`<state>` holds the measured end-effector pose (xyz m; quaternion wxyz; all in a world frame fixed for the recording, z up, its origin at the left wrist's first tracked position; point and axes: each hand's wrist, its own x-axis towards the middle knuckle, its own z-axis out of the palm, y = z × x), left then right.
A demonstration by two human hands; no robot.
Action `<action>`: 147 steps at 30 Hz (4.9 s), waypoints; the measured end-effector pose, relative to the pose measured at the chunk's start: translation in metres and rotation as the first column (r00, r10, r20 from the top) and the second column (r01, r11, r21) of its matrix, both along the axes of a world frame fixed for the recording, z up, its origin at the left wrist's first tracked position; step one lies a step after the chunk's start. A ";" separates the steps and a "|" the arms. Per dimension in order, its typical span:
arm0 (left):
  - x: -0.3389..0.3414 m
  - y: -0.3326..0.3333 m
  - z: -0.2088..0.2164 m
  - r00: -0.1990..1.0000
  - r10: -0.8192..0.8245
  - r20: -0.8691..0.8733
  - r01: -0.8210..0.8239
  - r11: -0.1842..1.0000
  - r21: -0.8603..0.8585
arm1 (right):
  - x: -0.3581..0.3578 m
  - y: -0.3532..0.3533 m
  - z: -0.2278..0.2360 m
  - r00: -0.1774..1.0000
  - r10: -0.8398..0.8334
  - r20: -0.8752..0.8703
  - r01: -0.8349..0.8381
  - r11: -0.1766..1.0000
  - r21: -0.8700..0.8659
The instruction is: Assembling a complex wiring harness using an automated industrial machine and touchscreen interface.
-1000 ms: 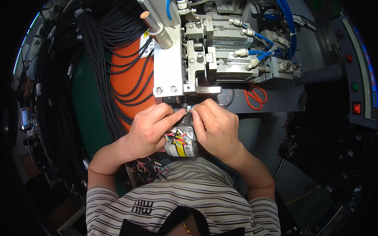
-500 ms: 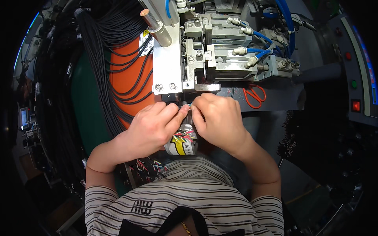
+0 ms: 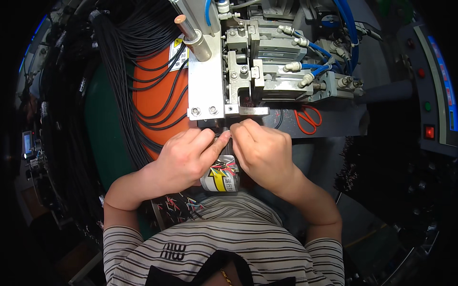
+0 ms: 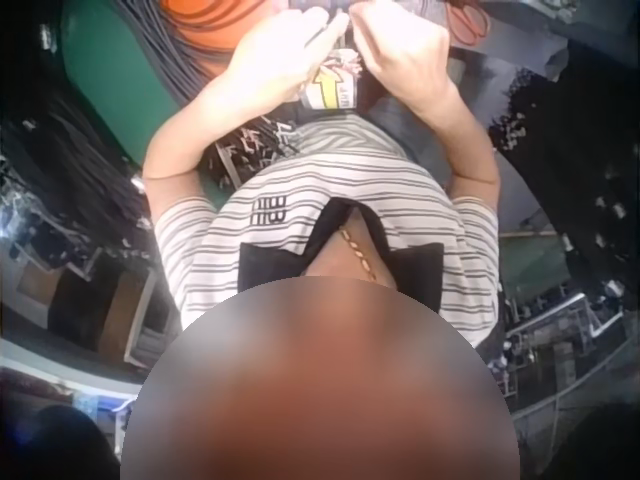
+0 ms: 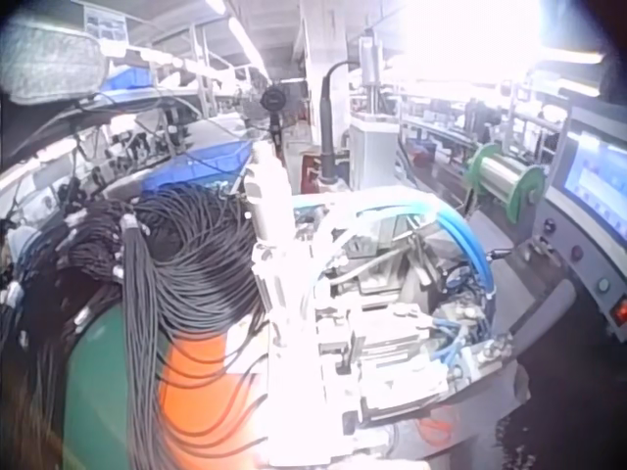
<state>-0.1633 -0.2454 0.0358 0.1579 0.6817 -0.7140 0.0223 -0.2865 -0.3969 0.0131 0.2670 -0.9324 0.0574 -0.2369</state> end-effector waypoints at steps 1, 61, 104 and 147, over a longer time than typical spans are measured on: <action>0.000 0.000 0.000 1.000 0.002 0.001 -0.002 1.000 0.000 | 0.001 0.000 -0.001 0.999 -0.013 0.034 0.013 1.000 0.007; 0.010 0.012 0.002 0.858 0.082 -0.507 -0.209 0.958 -0.198 | -0.009 0.022 0.002 0.992 0.046 0.117 -0.123 0.149 0.981; -0.001 -0.002 -0.012 0.946 0.003 -0.323 -0.082 0.969 -0.233 | -0.014 0.016 -0.004 1.000 0.026 0.000 -0.017 0.640 0.769; 0.002 0.005 -0.007 0.936 0.083 -0.343 -0.107 0.993 -0.050 | -0.009 -0.002 -0.001 0.998 -0.013 -0.055 0.024 0.978 0.207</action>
